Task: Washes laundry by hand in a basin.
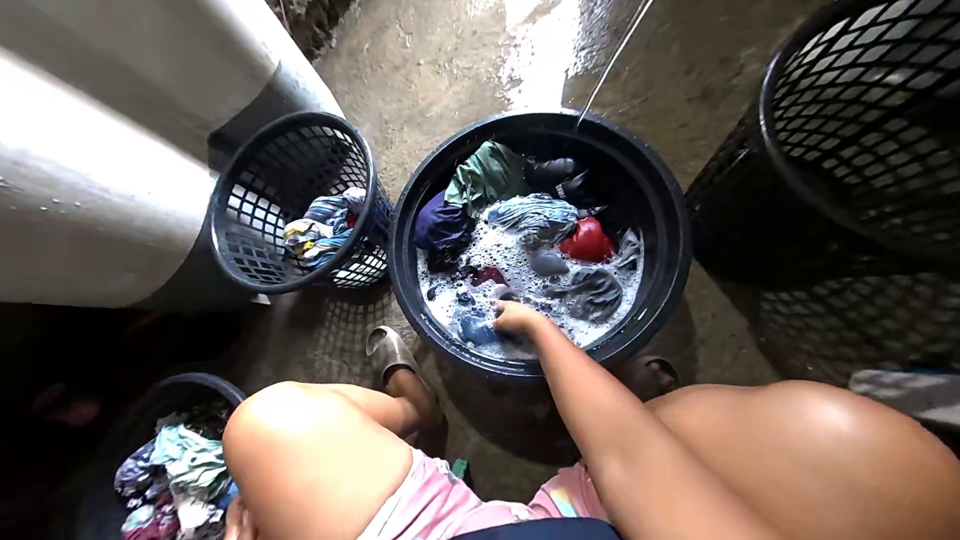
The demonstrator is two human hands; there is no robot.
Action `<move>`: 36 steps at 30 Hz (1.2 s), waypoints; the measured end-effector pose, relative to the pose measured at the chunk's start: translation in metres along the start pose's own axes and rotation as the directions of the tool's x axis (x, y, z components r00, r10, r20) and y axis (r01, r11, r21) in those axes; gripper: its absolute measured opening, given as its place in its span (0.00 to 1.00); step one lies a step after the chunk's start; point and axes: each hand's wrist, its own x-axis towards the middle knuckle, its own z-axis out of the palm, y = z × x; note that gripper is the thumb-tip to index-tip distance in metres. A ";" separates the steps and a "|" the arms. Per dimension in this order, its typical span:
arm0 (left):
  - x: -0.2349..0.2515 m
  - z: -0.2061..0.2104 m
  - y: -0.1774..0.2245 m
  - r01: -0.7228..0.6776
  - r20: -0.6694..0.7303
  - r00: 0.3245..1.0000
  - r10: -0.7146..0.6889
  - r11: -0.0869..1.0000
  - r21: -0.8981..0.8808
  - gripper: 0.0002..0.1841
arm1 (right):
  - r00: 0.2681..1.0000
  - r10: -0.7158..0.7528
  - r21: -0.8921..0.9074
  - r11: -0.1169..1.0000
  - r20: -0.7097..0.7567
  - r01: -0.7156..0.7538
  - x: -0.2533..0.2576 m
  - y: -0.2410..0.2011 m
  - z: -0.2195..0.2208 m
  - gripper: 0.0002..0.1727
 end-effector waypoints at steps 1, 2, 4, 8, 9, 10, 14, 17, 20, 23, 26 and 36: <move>0.001 0.013 0.006 -0.053 -0.045 0.998 0.052 0.999 -0.014 0.22 | 1.000 -0.020 0.017 1.000 -0.010 0.020 0.003 -0.001 0.000 0.31; 0.001 0.020 0.010 -0.083 -0.061 0.995 0.081 0.996 -0.036 0.21 | 0.999 -0.034 0.040 0.999 -0.027 0.035 0.006 0.000 0.001 0.29; -0.008 0.042 0.037 0.045 -0.141 0.989 -0.041 0.999 0.029 0.19 | 0.998 -0.031 0.083 0.996 -0.060 0.036 0.011 0.005 0.004 0.29; 0.009 -0.017 -0.011 0.027 0.010 1.000 -0.026 0.995 -0.099 0.13 | 0.994 0.108 -0.029 0.994 -0.031 -0.109 0.004 0.013 0.008 0.33; 0.013 -0.022 -0.016 0.004 -0.001 1.000 -0.004 0.994 -0.110 0.11 | 0.993 0.122 -0.103 0.987 -0.006 -0.122 -0.002 0.011 0.007 0.30; 0.015 -0.019 -0.015 -0.017 -0.021 1.000 0.014 0.992 -0.126 0.16 | 0.991 0.129 -0.205 0.971 0.029 -0.121 -0.008 0.009 0.007 0.28; 0.013 -0.013 -0.013 0.041 -0.001 0.999 -0.042 0.981 -0.189 0.34 | 0.978 0.199 -0.355 0.920 0.065 -0.164 -0.020 -0.001 0.005 0.24; 0.013 -0.027 0.003 0.152 0.069 0.986 -0.153 0.988 0.017 0.18 | 0.992 0.128 -0.118 0.985 0.015 -0.126 -0.021 -0.008 -0.008 0.29; 0.026 -0.043 0.064 0.073 0.010 0.996 -0.090 0.856 0.511 0.09 | 0.995 -0.061 0.092 0.993 -0.077 0.068 -0.024 -0.027 -0.021 0.25; 0.064 -0.039 0.134 -0.118 -0.097 0.966 0.239 0.744 0.658 0.20 | 0.941 -0.312 0.022 0.948 -0.130 0.317 -0.047 -0.061 -0.044 0.19; 0.104 0.030 0.199 -0.302 0.003 0.922 0.387 0.714 0.631 0.18 | 0.855 -0.505 -0.086 0.863 -0.117 0.497 -0.096 -0.093 -0.069 0.14; 0.248 0.291 0.164 -0.657 0.651 0.730 0.209 0.476 0.585 0.17 | 0.754 -0.542 -0.268 0.840 -0.371 0.472 -0.135 -0.086 -0.097 0.13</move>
